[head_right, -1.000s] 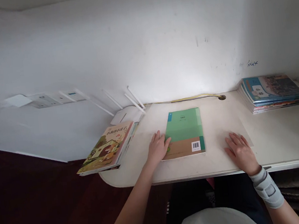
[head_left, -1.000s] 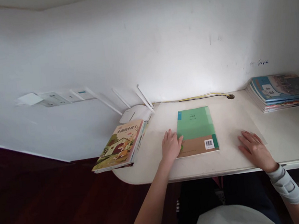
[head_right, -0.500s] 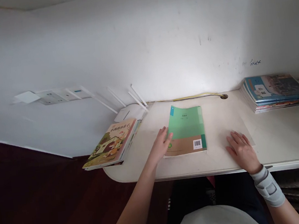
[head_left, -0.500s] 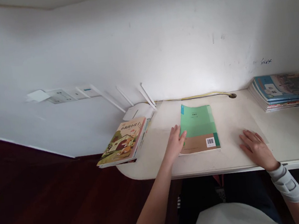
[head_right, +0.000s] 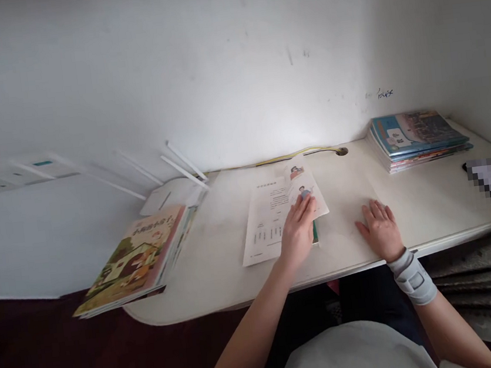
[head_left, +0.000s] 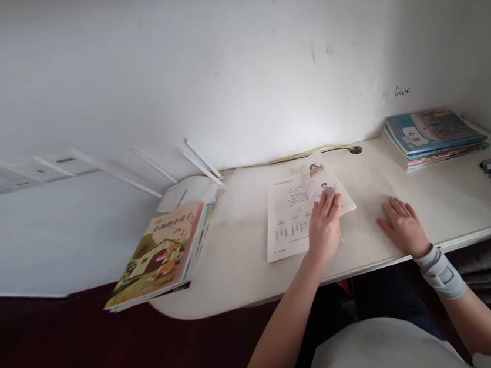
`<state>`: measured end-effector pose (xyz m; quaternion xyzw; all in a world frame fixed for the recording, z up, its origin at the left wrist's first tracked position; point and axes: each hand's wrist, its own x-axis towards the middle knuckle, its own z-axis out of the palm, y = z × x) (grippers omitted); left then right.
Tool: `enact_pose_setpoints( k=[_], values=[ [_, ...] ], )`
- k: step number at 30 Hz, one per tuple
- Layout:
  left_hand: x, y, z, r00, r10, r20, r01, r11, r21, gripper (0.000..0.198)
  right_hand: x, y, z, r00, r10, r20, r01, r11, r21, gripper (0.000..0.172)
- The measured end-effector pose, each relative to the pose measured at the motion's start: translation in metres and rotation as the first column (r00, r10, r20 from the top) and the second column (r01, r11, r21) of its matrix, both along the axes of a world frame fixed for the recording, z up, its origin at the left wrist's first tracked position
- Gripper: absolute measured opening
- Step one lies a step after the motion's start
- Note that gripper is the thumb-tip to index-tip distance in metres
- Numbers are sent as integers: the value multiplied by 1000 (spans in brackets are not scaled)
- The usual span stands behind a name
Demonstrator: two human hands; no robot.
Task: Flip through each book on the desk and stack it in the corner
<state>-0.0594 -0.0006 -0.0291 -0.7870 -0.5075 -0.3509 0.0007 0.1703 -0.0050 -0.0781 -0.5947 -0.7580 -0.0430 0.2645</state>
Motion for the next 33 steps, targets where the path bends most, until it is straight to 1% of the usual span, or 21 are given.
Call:
enact_pose_setpoints(
  k=[2, 3, 4, 5, 7, 8, 10, 12, 15, 18, 19, 21, 22, 24, 25, 26, 27, 28, 30, 32, 33],
  values=[
    [6, 1, -5, 997, 3, -71, 2, 997, 79, 50, -5, 0, 13, 975, 47, -215, -57, 997, -42, 44],
    [8, 1, -7, 996, 5, -94, 5, 994, 110, 51, -9, 0, 22, 930, 89, -358, -128, 988, -89, 45],
    [9, 0, -7, 994, 4, -111, 11, 991, 133, 52, -14, 1, 31, 851, 129, -509, -232, 962, -145, 45],
    [10, -1, -8, 993, 2, -122, 16, 989, 150, 53, -21, 2, 41, 743, 146, -653, -361, 909, -207, 45],
    [10, -3, -7, 992, -5, -123, 26, 986, 165, 53, -35, 4, 58, 521, 94, -848, -569, 779, -264, 43],
    [9, -4, -6, 993, -9, -115, 28, 986, 164, 53, -42, 6, 65, 437, 51, -898, -624, 736, -262, 40],
    [5, -8, -4, 996, -20, -83, 33, 987, 156, 53, -56, 9, 73, 316, -23, -949, -677, 695, -242, 34],
    [0, -13, -1, 999, -35, -23, 38, 991, 131, 54, -68, 12, 75, 229, -74, -971, -702, 678, -218, 31],
    [-10, -25, 3, 992, -58, 108, 50, 996, 71, 57, -84, 14, 75, 139, -107, -984, -727, 664, -175, 29],
    [-22, -36, 5, 977, -55, 206, 51, 998, 25, 58, -101, 14, 74, 75, -119, -990, -746, 652, -135, 29],
    [-25, -40, 6, 973, -35, 227, 29, 999, 26, 57, -107, 14, 74, 57, -125, -991, -751, 648, -125, 29],
    [-33, -46, 8, 962, 70, 264, -93, 992, 79, 56, -119, 13, 72, 32, -142, -989, -755, 646, -117, 32],
    [-36, -49, 9, 949, 140, 283, -184, 974, 134, 57, -125, 12, 71, 21, -154, -988, -756, 644, -117, 33],
    [-40, -56, 11, 911, 257, 322, -353, 890, 289, 60, -135, 11, 69, 2, -197, -980, -765, 632, -128, 35],
    [-40, -61, 12, 902, 281, 327, -396, 841, 369, 62, -139, 10, 68, -4, -228, -974, -773, 618, -141, 37],
    [-40, -65, 13, 907, 282, 312, -401, 804, 440, 63, -142, 10, 67, -8, -259, -966, -781, 604, -156, 38],
    [-38, -68, 13, 922, 267, 281, -377, 784, 494, 63, -144, 9, 66, -8, -285, -958, -786, 594, -171, 39],
    [-36, -71, 13, 941, 245, 235, -335, 781, 527, 63, -144, 9, 66, -2, -300, -954, -786, 590, -184, 40],
    [-31, -72, 12, 970, 205, 128, -242, 820, 519, 64, -142, 7, 67, 26, -276, -961, -769, 609, -195, 41],
    [-26, -64, 9, 980, 195, 37, -193, 892, 410, 62, -136, 5, 69, 102, -169, -980, -721, 666, -189, 41],
    [-23, -58, 8, 982, 188, -9, -174, 929, 328, 60, -130, 4, 70, 164, -89, -982, -686, 706, -179, 41]
  ],
)
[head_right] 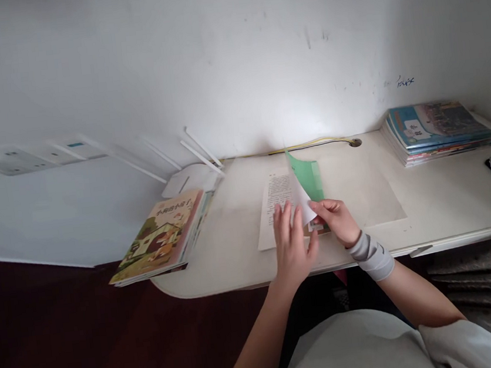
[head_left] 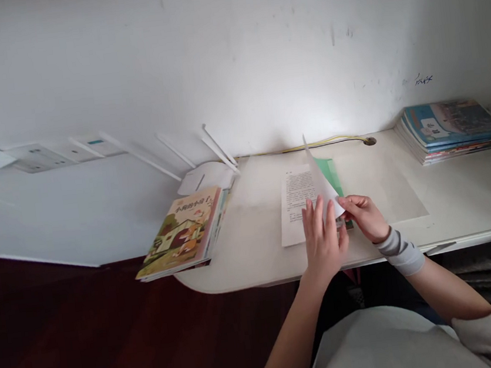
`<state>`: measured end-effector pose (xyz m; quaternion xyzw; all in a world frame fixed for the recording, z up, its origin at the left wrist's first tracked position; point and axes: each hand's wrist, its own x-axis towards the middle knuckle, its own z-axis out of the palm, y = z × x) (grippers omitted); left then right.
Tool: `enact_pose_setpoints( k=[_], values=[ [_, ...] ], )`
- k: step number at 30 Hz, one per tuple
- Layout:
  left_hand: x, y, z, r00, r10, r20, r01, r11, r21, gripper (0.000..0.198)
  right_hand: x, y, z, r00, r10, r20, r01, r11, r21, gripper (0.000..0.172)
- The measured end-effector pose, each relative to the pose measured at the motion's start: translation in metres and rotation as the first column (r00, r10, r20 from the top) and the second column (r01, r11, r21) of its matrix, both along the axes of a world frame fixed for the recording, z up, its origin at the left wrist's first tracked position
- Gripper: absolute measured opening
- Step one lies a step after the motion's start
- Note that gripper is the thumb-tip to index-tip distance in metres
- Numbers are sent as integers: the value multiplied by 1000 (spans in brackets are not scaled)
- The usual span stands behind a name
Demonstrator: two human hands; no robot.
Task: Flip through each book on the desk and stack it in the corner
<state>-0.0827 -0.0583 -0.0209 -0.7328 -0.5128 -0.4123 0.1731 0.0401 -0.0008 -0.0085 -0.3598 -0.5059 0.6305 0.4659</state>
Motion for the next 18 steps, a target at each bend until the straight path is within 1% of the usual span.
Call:
enact_pose_setpoints(
  k=[1, 2, 3, 4, 5, 6, 7, 8, 9, 10, 11, 12, 13, 15, 18],
  values=[
    [2, 8, -1, 999, -13, -30, 10, 995, -98, 56, 7, -1, 0, 996, -44, 80, 36, 994, 100, 41],
    [5, 16, -1, 998, -32, -63, 20, 982, -188, 53, 16, -1, 0, 981, -105, 165, 69, 975, 211, 41],
    [8, 24, -1, 993, -58, -98, 31, 965, -262, 52, 27, -1, -2, 951, -180, 253, 91, 941, 327, 40],
    [13, 32, 0, 987, -86, -137, 39, 948, -317, 51, 39, 0, -6, 900, -271, 340, 103, 893, 438, 38],
    [18, 39, 0, 978, -112, -178, 42, 933, -358, 50, 53, 2, -11, 824, -377, 423, 109, 839, 534, 36],
    [25, 45, 0, 967, -132, -220, 38, 921, -387, 48, 67, 3, -18, 719, -481, 501, 100, 785, 611, 35],
    [32, 49, 0, 954, -148, -259, 31, 912, -409, 46, 82, 4, -26, 586, -575, 571, 86, 744, 662, 36],
    [40, 53, -2, 942, -166, -293, 26, 904, -428, 43, 96, 5, -35, 446, -638, 627, 68, 723, 687, 38],
    [47, 55, -4, 929, -186, -320, 26, 895, -445, 40, 110, 5, -44, 323, -665, 673, 39, 720, 693, 41],
    [53, 57, -7, 918, -208, -339, 30, 886, -462, 38, 121, 5, -53, 226, -673, 704, 11, 725, 689, 42],
    [59, 58, -10, 908, -232, -349, 40, 877, -478, 37, 131, 4, -60, 157, -668, 727, -18, 734, 679, 42],
    [63, 59, -14, 901, -255, -350, 55, 869, -491, 36, 138, 3, -66, 113, -660, 743, -45, 743, 668, 41],
    [66, 60, -17, 896, -278, -347, 74, 863, -500, 35, 143, 2, -70, 89, -654, 751, -66, 748, 660, 40],
    [70, 61, -21, 891, -309, -334, 106, 855, -507, 34, 147, 0, -74, 75, -649, 757, -93, 751, 654, 39],
    [75, 60, -22, 882, -349, -316, 141, 836, -529, 33, 147, 0, -74, 77, -649, 756, -118, 747, 654, 38]
  ],
)
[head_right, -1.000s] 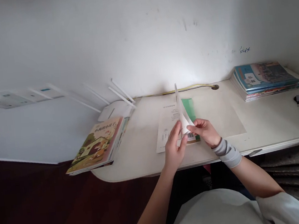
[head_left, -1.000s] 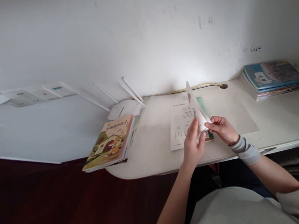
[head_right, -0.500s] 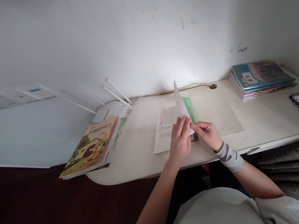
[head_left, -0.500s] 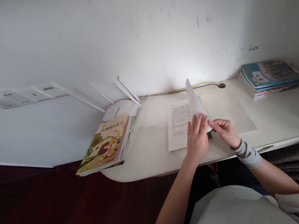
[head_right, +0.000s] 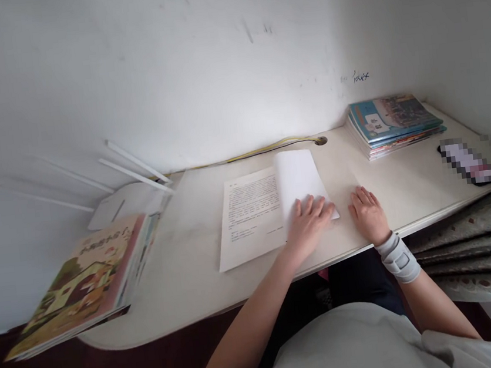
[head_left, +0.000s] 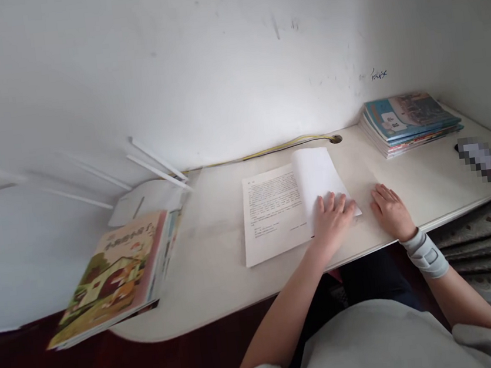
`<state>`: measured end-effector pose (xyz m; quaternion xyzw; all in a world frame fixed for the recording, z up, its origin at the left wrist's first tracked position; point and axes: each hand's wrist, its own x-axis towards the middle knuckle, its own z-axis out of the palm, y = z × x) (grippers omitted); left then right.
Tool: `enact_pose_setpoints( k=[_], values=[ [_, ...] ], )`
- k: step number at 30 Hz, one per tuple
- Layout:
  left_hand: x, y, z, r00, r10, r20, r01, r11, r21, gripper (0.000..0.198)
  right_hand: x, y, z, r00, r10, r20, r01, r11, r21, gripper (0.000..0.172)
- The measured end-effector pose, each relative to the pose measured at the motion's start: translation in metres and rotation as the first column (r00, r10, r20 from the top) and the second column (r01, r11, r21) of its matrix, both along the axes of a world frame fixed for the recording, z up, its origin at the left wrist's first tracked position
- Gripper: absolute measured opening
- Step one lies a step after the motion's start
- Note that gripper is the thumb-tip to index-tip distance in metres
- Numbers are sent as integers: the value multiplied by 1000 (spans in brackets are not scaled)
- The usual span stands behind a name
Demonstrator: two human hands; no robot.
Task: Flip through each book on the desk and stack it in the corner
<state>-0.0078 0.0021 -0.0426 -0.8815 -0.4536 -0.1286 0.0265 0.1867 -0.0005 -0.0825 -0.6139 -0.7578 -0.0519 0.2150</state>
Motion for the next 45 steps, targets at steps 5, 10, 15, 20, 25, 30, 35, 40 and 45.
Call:
enact_pose_setpoints(
  k=[5, 10, 15, 20, 25, 30, 35, 40, 45],
  values=[
    [14, -5, 3, 1000, 11, -11, -11, 1000, -28, 36, -2, 1, 2, 1000, 12, 2, -12, 1000, 0, 38],
    [25, -7, 3, 994, 0, -110, 1, 1000, 9, 41, -2, 1, 4, 1000, 12, 8, -12, 1000, -1, 37],
    [35, -4, 5, 982, -29, -187, 33, 999, 23, 43, -2, 1, 5, 1000, 12, -21, -12, 1000, -2, 37],
    [41, -2, 4, 970, -20, -241, 34, 998, 52, 43, -2, 2, 5, 998, 27, -52, -27, 1000, 0, 37],
    [43, -1, -1, 983, -37, -179, 40, 999, 15, 41, -1, 2, 5, 997, 29, -71, -29, 1000, 7, 41],
    [42, -7, -4, 981, -76, -177, 84, 996, 38, 37, -1, 3, 3, 996, 35, -80, -35, 999, -1, 41],
    [42, -10, -3, 974, -106, -201, 118, 992, 53, 33, -1, 3, 1, 997, 33, -77, -34, 999, -5, 45],
    [38, 1, 2, 983, -160, -94, 155, 986, -63, 29, -2, 2, 2, 997, 22, -78, -23, 1000, -5, 45],
    [26, 28, 9, 898, -99, 429, 305, 843, -443, 23, -3, 1, 4, 998, 24, -57, -24, 1000, 2, 45]
  ],
)
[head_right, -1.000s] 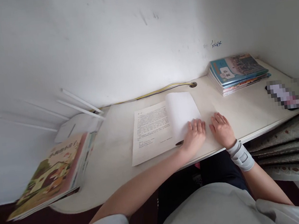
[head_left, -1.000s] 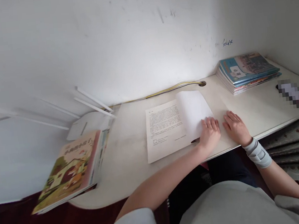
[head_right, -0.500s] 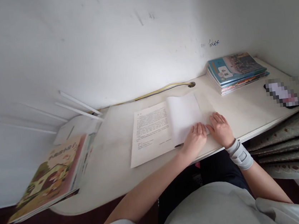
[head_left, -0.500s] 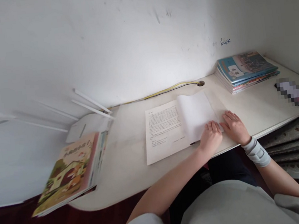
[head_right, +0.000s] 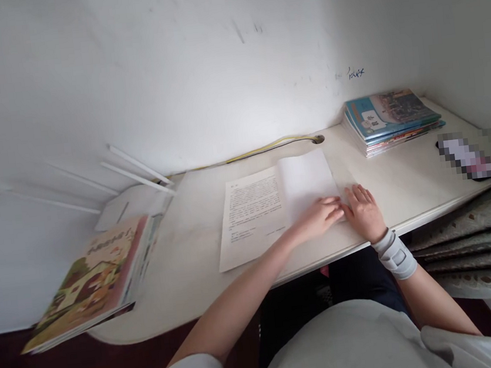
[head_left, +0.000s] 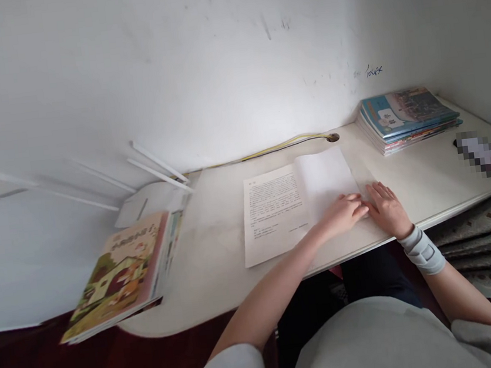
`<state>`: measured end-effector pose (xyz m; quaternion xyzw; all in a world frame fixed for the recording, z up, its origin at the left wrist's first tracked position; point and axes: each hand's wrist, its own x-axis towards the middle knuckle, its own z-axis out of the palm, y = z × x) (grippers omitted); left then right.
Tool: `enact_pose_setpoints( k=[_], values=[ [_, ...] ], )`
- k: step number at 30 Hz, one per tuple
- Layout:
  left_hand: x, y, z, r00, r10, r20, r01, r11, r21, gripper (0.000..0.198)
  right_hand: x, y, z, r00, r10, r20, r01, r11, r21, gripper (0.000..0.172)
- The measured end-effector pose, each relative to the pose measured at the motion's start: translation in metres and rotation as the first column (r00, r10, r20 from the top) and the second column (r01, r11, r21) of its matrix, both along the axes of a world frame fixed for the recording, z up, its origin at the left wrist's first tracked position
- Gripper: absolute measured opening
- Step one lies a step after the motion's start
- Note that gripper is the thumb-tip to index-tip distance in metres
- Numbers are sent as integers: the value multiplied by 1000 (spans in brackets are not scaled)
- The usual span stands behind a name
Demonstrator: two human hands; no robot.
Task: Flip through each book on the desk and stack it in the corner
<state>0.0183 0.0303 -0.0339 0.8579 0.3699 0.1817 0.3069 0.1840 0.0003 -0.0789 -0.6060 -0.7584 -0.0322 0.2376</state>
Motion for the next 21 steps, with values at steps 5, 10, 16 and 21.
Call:
enact_pose_setpoints(
  k=[5, 10, 16, 21],
  values=[
    [8, 20, -2, 770, 439, 463, 83, 652, -754, 14, -1, -2, 3, 996, 17, 83, -18, 1000, 20, 45],
    [19, 34, 2, 596, 733, 327, 95, 339, -936, 8, -5, -5, 5, 979, 45, 199, -50, 998, 23, 38],
    [26, 55, 6, 577, 761, 296, -16, 373, -928, 9, -8, -6, 8, 975, 57, 213, -58, 998, -1, 41],
    [26, 94, 8, 516, 793, 325, -123, 444, -887, 16, -10, -7, 9, 969, 49, 244, -55, 998, 20, 38]
  ],
)
